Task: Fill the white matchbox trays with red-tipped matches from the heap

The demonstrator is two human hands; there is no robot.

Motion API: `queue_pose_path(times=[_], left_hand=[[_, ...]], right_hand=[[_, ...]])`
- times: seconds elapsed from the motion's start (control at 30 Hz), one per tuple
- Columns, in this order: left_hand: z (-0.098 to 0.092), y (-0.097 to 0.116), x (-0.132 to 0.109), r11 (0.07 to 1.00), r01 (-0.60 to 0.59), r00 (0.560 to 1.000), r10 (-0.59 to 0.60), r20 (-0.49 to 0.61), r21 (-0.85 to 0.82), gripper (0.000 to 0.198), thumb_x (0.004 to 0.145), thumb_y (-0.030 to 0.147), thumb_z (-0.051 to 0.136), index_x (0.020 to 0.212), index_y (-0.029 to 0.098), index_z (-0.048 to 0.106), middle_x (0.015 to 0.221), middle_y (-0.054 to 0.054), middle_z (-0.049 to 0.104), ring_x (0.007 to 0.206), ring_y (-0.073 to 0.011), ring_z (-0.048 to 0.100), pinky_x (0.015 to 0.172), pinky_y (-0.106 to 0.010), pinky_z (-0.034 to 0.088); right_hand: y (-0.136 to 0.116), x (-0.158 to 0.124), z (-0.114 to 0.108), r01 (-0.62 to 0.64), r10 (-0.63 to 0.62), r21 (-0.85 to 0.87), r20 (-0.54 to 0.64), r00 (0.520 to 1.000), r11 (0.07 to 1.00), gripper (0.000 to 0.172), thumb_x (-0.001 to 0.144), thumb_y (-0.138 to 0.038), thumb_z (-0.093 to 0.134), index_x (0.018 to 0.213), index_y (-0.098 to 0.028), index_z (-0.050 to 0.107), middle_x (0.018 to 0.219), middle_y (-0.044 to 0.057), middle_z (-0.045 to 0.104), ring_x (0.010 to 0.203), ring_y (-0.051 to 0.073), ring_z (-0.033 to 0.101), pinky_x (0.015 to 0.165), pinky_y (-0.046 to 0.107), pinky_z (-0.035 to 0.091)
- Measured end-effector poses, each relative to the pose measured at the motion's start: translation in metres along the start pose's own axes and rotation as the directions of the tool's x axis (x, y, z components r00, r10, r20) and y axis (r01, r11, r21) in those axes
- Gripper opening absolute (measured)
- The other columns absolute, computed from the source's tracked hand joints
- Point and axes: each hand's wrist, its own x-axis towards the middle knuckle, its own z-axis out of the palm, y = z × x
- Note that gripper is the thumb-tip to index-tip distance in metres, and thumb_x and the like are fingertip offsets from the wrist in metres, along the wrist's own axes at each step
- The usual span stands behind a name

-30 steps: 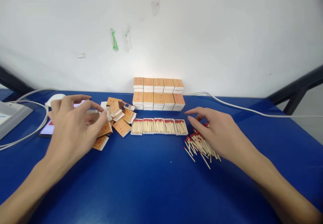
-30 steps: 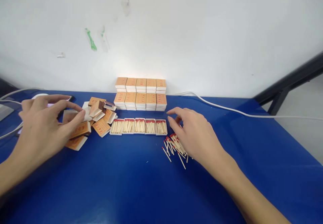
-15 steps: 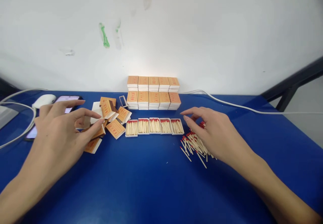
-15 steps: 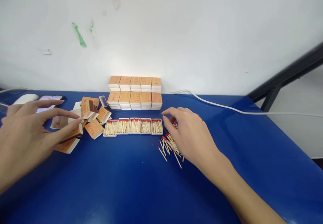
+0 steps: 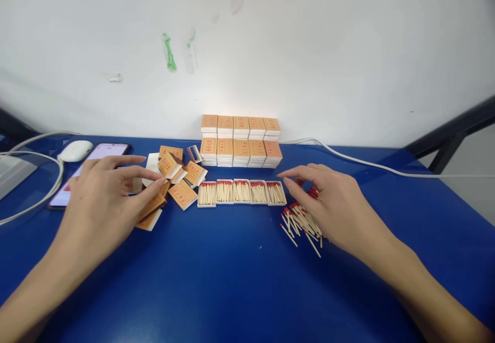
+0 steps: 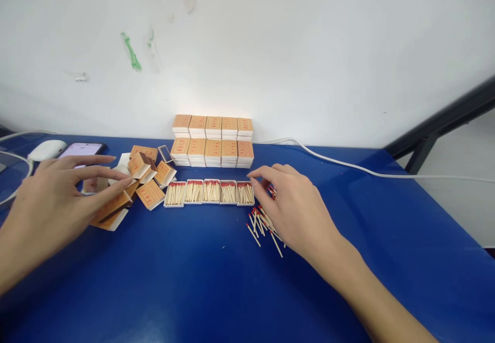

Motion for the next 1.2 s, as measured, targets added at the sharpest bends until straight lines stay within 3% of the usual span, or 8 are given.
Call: queue_pose_path(times=[0.2,0.33,0.47,0.57,0.77,1.0,1.1,1.2], left_hand=[[-0.002,0.013,-0.007,0.999,-0.033,0.964,0.022,-0.263,-0.039,0.046,0.109,0.057,0.059,0.102,0.021,0.086,0.135,-0.018,0.079,0.137,-0.0456,0.067,0.117,-0.073,0.048],[-0.005,0.026,-0.016,0.979,-0.183,0.899,0.128,-0.418,-0.094,0.03,0.114,0.049,0.067,0.111,0.023,0.084,0.141,-0.011,0.078,0.135,-0.0338,0.068,0.118,-0.054,0.051],[-0.004,0.041,-0.037,0.793,-0.55,0.833,0.501,-0.234,-0.263,0.014,0.114,0.025,0.068,0.114,0.033,0.079,0.156,0.001,0.067,0.137,-0.0239,0.068,0.114,-0.043,0.052],[0.002,0.051,-0.056,0.711,-0.572,0.78,0.626,-0.003,-0.409,0.027,0.118,0.022,0.054,0.117,0.034,0.078,0.159,0.002,0.067,0.139,-0.0204,0.067,0.109,-0.034,0.059],[0.013,0.062,-0.071,0.553,-0.675,0.592,0.801,0.09,-0.489,0.022,0.118,0.02,0.057,0.106,0.027,0.075,0.153,-0.002,0.075,0.143,-0.0198,0.07,0.125,-0.037,0.057],[0.008,0.064,-0.068,0.577,-0.688,0.577,0.803,0.15,-0.44,0.018,0.113,0.017,0.064,0.109,0.03,0.077,0.154,-0.003,0.076,0.134,-0.0242,0.077,0.112,-0.039,0.068],[0.011,0.064,-0.072,0.563,-0.671,0.572,0.807,0.146,-0.483,0.012,0.113,0.023,0.066,0.117,0.03,0.075,0.158,-0.004,0.072,0.146,-0.0239,0.07,0.12,-0.039,0.063],[0.01,0.063,-0.071,0.638,-0.603,0.702,0.71,0.062,-0.479,0.019,0.114,0.033,0.064,0.132,0.035,0.07,0.156,-0.003,0.071,0.144,-0.0247,0.069,0.12,-0.043,0.06]], right_hand=[[-0.004,-0.001,0.002,0.103,-0.102,0.051,-0.034,0.994,0.993,0.03,0.113,-0.04,0.059,0.117,-0.026,0.085,0.105,0.007,0.082,0.099,0.027,0.071,0.086,0.044,0.053],[-0.027,0.012,0.011,0.209,-0.202,0.08,-0.081,0.976,0.975,0.026,0.114,-0.031,0.058,0.119,-0.023,0.083,0.106,0.007,0.082,0.095,0.024,0.072,0.079,0.037,0.052],[-0.068,0.05,0.028,0.313,-0.314,-0.007,-0.026,0.949,0.95,0.026,0.112,-0.024,0.057,0.127,-0.022,0.078,0.111,0.008,0.082,0.104,0.024,0.073,0.084,0.036,0.049],[-0.096,0.084,0.045,0.391,-0.392,-0.045,0.008,0.92,0.919,0.028,0.116,-0.024,0.052,0.129,-0.018,0.076,0.123,0.01,0.08,0.109,0.024,0.071,0.085,0.035,0.048],[-0.123,0.118,0.076,0.444,-0.444,-0.121,0.027,0.895,0.888,0.029,0.108,-0.013,0.055,0.125,-0.014,0.078,0.13,0.016,0.074,0.108,0.027,0.069,0.083,0.039,0.048],[-0.137,0.129,0.087,0.423,-0.425,-0.17,0.028,0.905,0.89,0.036,0.107,-0.007,0.046,0.119,-0.015,0.079,0.121,0.018,0.074,0.109,0.031,0.068,0.08,0.041,0.051],[-0.143,0.131,0.089,0.437,-0.439,-0.181,0.03,0.898,0.881,0.037,0.108,-0.005,0.045,0.121,-0.017,0.078,0.122,0.018,0.074,0.113,0.031,0.067,0.081,0.04,0.052],[-0.147,0.132,0.09,0.447,-0.445,-0.185,0.053,0.894,0.875,0.033,0.111,-0.01,0.048,0.117,-0.018,0.079,0.125,0.019,0.075,0.114,0.032,0.066,0.083,0.041,0.052]])
